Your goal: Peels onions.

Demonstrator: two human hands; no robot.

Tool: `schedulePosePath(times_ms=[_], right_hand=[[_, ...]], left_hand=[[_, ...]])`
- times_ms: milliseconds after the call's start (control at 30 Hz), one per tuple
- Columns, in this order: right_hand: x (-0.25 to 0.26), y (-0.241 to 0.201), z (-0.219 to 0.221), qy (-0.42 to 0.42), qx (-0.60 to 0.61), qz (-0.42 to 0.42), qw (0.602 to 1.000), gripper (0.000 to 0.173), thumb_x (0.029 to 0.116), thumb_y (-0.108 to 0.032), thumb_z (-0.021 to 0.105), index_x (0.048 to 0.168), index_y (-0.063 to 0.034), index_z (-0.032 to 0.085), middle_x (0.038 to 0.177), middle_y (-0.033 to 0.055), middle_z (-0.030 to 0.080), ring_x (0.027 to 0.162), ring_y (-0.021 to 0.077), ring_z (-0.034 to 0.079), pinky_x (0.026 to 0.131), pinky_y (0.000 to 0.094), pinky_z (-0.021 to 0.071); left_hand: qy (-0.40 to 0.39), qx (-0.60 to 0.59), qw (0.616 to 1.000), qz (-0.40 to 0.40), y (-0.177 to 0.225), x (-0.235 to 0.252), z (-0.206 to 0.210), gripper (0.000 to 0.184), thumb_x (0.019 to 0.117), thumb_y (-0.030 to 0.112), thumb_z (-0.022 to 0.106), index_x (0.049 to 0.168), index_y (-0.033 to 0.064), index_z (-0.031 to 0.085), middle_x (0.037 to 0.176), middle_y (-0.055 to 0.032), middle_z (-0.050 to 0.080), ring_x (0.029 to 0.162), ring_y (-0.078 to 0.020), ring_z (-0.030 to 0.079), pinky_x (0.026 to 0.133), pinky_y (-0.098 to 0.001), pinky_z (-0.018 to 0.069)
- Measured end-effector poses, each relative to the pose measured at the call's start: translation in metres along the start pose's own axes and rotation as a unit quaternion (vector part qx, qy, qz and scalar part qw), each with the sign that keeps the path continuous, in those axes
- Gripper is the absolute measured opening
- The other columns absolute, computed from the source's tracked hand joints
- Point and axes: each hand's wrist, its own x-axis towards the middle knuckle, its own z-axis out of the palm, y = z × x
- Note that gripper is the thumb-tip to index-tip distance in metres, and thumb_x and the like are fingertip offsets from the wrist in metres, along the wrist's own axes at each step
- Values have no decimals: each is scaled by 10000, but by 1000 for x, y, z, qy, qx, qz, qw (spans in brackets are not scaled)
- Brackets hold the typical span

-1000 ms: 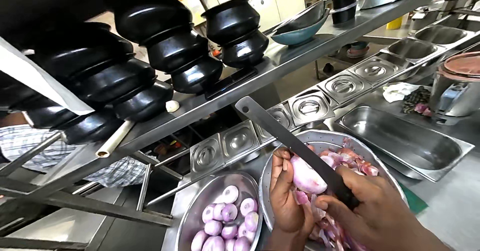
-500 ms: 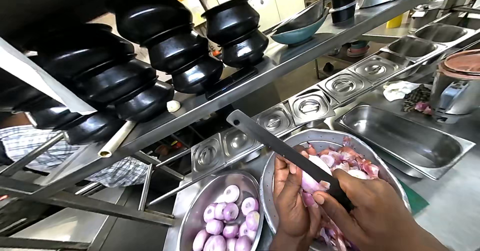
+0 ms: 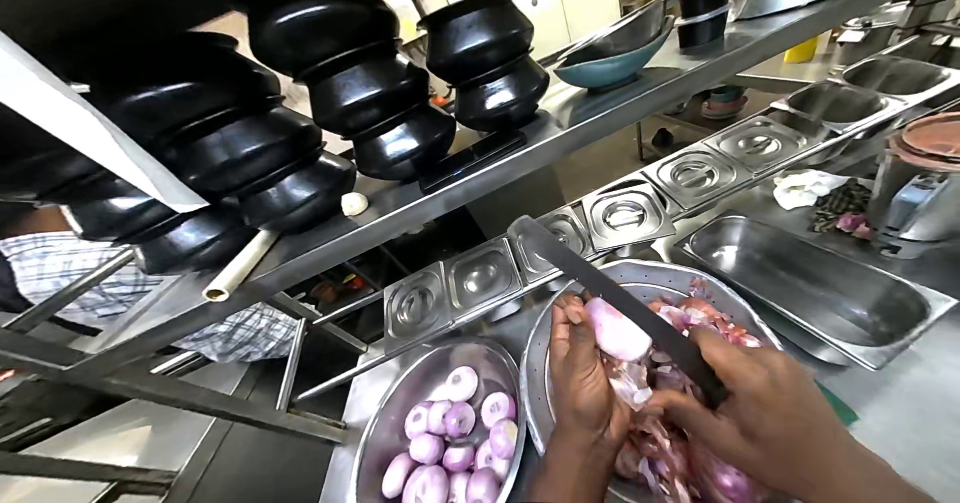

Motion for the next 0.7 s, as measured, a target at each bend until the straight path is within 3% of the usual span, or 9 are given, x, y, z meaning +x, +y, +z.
schedulePosePath(times_ms=[67,167,433,567,633,700], right_hand=[[6,-2,-1,1,15,10,1000,662,911,-800,469,747,-163,537,507,-50,407,405,101,426,359,314,341],[12,-8,1,-1,31,9,999,636,930,-775,467,738,-173,538,510,-61,406,411,91,424,365,309,333],[10,-17,7,4,41,10,999,598,978,-718,449,731,-178,521,506,-66,389,412,81,415,369,298,317],[7,-21,10,10,20,-15,1000,587,1037,-649,378,753,-157,527,509,-45,400,408,103,433,362,306,320],[5,-25,11,18,-3,-28,999,582,1066,-600,327,747,-152,517,514,-31,400,405,121,429,357,314,312],[4,-30,12,29,-43,-43,998,568,1083,-554,293,743,-153,508,515,-20,405,397,137,436,352,318,307]], left_hand=[[-6,27,999,22,-4,-2,2,344,944,423,684,1094,130,583,958,-79,684,850,-162,713,735,-328,618],[-17,32,999,36,-9,-5,2,452,863,503,742,1076,134,592,958,-75,696,875,-162,720,769,-336,619],[-32,32,996,78,-9,-8,2,475,904,556,677,1105,136,584,962,-78,692,878,-152,718,750,-303,610],[-15,56,992,111,-11,-9,5,538,916,601,618,1134,109,589,969,-84,690,869,-162,714,771,-309,612],[-18,71,987,140,-13,-9,5,429,978,523,590,1104,113,593,966,-78,682,867,-161,707,787,-311,609],[-30,70,984,163,-16,-7,3,238,1048,338,533,1044,104,577,967,-83,667,878,-174,701,801,-324,605]])
